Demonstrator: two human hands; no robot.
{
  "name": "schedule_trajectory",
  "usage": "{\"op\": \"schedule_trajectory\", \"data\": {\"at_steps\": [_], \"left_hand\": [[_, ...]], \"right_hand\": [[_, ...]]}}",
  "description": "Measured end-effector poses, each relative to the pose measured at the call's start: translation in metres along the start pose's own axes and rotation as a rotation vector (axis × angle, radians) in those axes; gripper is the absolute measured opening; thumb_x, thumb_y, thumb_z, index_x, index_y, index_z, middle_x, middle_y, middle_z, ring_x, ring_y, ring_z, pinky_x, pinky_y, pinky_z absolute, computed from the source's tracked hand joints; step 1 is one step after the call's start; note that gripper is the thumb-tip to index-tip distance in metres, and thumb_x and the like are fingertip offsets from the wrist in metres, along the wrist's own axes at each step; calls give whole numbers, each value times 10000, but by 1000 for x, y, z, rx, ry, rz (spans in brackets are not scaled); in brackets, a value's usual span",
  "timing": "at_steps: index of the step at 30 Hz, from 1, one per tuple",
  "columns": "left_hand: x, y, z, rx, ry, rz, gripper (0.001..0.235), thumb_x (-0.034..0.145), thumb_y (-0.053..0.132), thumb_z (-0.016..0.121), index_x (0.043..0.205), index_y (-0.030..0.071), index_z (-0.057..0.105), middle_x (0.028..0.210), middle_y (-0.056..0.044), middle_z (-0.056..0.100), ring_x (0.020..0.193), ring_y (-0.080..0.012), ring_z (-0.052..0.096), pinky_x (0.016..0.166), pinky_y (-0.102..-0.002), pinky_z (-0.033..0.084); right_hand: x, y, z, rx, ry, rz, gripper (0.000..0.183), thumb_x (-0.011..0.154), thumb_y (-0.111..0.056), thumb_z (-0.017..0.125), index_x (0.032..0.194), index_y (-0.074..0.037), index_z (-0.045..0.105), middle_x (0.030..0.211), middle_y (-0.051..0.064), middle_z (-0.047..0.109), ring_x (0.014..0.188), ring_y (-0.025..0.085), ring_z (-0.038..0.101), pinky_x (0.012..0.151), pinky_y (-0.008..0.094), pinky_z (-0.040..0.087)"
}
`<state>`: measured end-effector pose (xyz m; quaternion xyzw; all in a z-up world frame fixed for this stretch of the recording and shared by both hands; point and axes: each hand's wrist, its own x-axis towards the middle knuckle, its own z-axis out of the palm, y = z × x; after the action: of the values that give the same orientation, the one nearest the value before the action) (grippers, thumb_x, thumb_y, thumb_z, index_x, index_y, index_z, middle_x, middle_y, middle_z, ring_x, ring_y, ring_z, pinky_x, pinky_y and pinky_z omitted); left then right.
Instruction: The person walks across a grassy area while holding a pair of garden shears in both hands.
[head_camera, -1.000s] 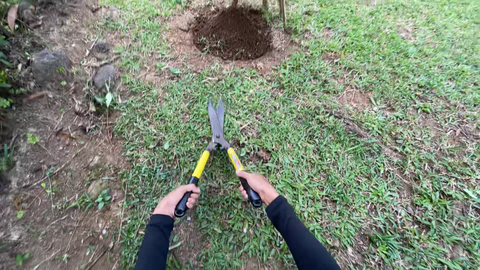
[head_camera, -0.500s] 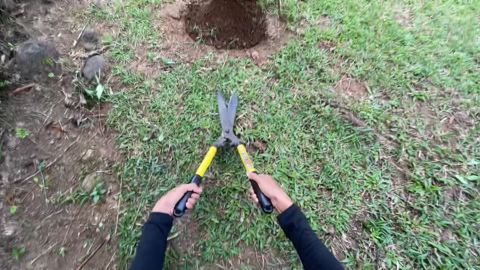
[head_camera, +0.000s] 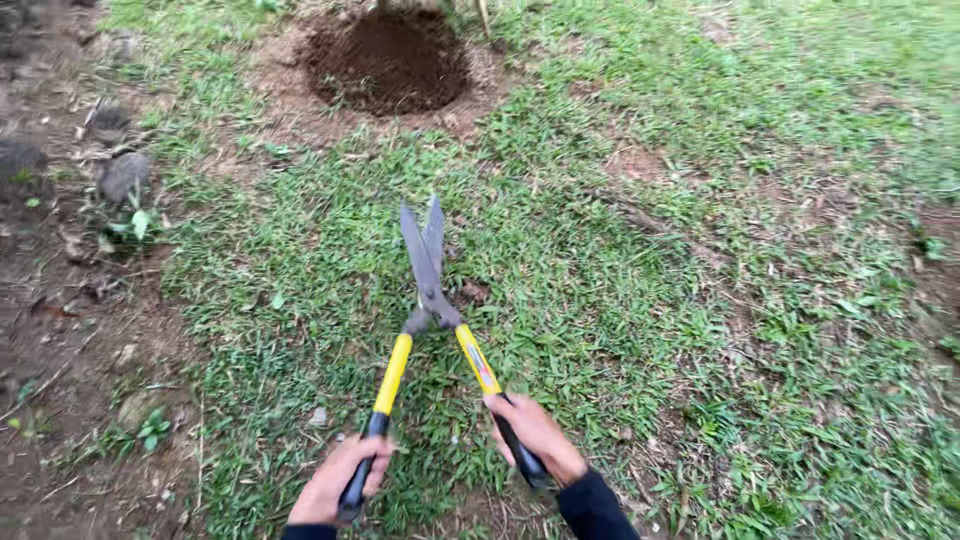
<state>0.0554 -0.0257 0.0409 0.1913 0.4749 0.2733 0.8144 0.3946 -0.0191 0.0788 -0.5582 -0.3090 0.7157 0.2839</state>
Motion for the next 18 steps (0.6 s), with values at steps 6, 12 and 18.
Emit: {"op": "schedule_trajectory", "data": {"at_steps": [6, 12, 18], "left_hand": [[-36, 5, 35, 183, -18, -317, 243, 844, 171, 749, 928, 56, 552, 645, -35, 534, 460, -142, 508, 390, -288, 405], [-30, 37, 91, 227, -25, -320, 240, 875, 165, 746, 913, 39, 545, 666, -37, 568, 483, -145, 536, 414, -283, 451], [-26, 4, 172, -7, -10, -212, 203, 858, 153, 708, 915, 57, 538, 671, -22, 564, 503, -141, 531, 435, -282, 459]], "right_hand": [[-92, 52, -61, 254, -89, 99, 361, 1022, -376, 603, 905, -40, 541, 606, 77, 587, 382, 167, 537, 357, 305, 432], [-85, 63, -61, 546, -142, 244, 348, 1038, -401, 561, 967, -61, 541, 641, 52, 572, 409, 121, 490, 365, 268, 395], [-64, 47, -53, 650, -93, 150, 353, 1045, -416, 545, 966, -74, 505, 652, 58, 566, 416, 125, 474, 364, 256, 373]]}}
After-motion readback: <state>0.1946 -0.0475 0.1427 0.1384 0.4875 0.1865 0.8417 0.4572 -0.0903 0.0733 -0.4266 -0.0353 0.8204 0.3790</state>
